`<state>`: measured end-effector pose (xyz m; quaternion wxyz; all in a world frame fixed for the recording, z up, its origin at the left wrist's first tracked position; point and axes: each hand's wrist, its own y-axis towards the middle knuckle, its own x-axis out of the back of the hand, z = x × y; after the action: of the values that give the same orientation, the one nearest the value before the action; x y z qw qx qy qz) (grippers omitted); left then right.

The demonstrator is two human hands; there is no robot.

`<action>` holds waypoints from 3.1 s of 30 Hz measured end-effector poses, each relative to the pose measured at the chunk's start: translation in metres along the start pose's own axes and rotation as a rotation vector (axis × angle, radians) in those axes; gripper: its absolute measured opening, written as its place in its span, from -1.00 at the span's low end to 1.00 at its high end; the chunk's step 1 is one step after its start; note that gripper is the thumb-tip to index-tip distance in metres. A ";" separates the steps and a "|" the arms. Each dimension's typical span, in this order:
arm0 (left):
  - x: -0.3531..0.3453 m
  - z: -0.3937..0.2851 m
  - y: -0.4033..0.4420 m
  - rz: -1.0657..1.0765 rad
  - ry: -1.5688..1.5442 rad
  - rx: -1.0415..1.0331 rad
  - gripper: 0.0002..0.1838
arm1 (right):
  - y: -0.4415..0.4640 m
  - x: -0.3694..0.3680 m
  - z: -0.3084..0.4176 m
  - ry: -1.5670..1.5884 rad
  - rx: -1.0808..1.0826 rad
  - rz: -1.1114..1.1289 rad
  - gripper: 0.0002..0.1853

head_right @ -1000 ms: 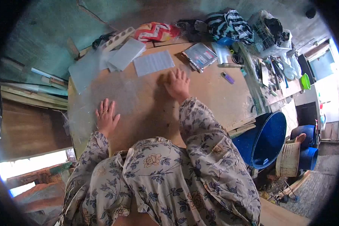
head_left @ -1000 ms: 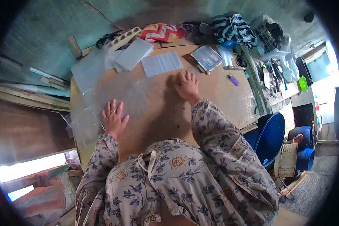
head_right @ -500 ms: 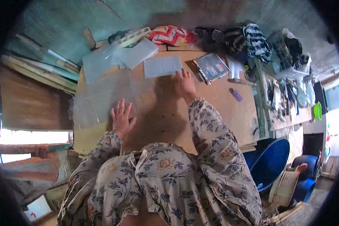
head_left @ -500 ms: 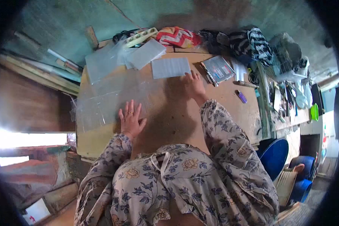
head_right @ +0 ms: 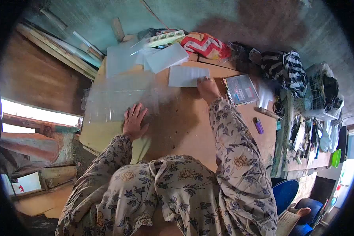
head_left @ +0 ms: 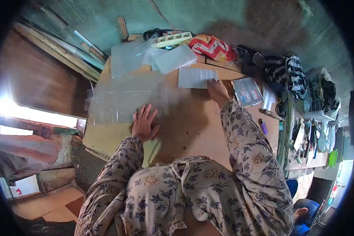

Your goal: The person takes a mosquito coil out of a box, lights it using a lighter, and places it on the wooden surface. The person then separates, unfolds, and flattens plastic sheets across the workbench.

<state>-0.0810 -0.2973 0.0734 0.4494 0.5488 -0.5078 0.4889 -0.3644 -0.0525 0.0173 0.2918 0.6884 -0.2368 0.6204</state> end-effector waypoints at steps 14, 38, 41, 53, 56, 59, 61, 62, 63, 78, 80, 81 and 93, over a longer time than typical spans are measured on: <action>-0.009 0.011 0.006 -0.181 -0.164 0.036 -0.61 | -0.020 0.109 -0.021 0.447 -0.616 -0.127 -0.65; -0.014 0.072 0.037 -0.816 -1.026 0.527 -0.80 | -0.040 0.065 0.160 0.316 -0.122 0.027 -0.48; 0.023 0.089 0.041 -0.859 -0.938 0.524 -0.83 | -0.042 0.074 0.169 0.325 -0.130 0.026 -0.50; 0.014 0.078 0.046 -0.932 -0.953 0.374 -0.86 | -0.054 0.055 0.149 0.347 -0.052 -0.149 -0.68; 0.012 0.078 0.051 -0.962 -1.020 0.410 -0.84 | -0.049 0.062 0.143 0.376 -0.045 -0.250 -0.78; 0.021 0.080 0.050 -0.888 -0.853 0.400 -0.82 | -0.045 0.108 0.140 0.489 -0.013 -0.363 -0.86; 0.027 0.076 0.051 -0.777 -0.749 0.399 -0.84 | -0.053 0.150 0.133 0.577 0.096 -0.420 -0.90; 0.021 0.078 0.052 -0.769 -0.757 0.392 -0.84 | -0.063 0.166 0.128 0.571 0.084 -0.418 -0.90; 0.012 0.083 0.054 -0.661 -0.706 0.393 -0.81 | -0.077 0.180 0.124 0.639 0.107 -0.332 -0.91; -0.003 -0.080 -0.037 0.100 -0.056 -0.331 -0.27 | -0.307 0.124 0.101 0.210 -0.588 -0.143 -0.81; -0.010 -0.077 -0.032 0.120 -0.016 -0.383 -0.27 | -0.304 0.127 0.116 0.142 -0.651 -0.080 -0.74; -0.011 -0.075 -0.028 0.100 -0.019 -0.432 -0.27 | -0.300 0.125 0.121 0.194 -0.588 -0.011 -0.62; 0.002 -0.004 -0.032 0.021 0.149 -0.074 -0.39 | -0.309 0.096 0.121 0.234 -0.505 0.006 -0.43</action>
<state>-0.0496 -0.2912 0.0759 0.5008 0.4887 -0.4963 0.5138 -0.0538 0.0881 0.0719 0.4779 0.5166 -0.3507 0.6179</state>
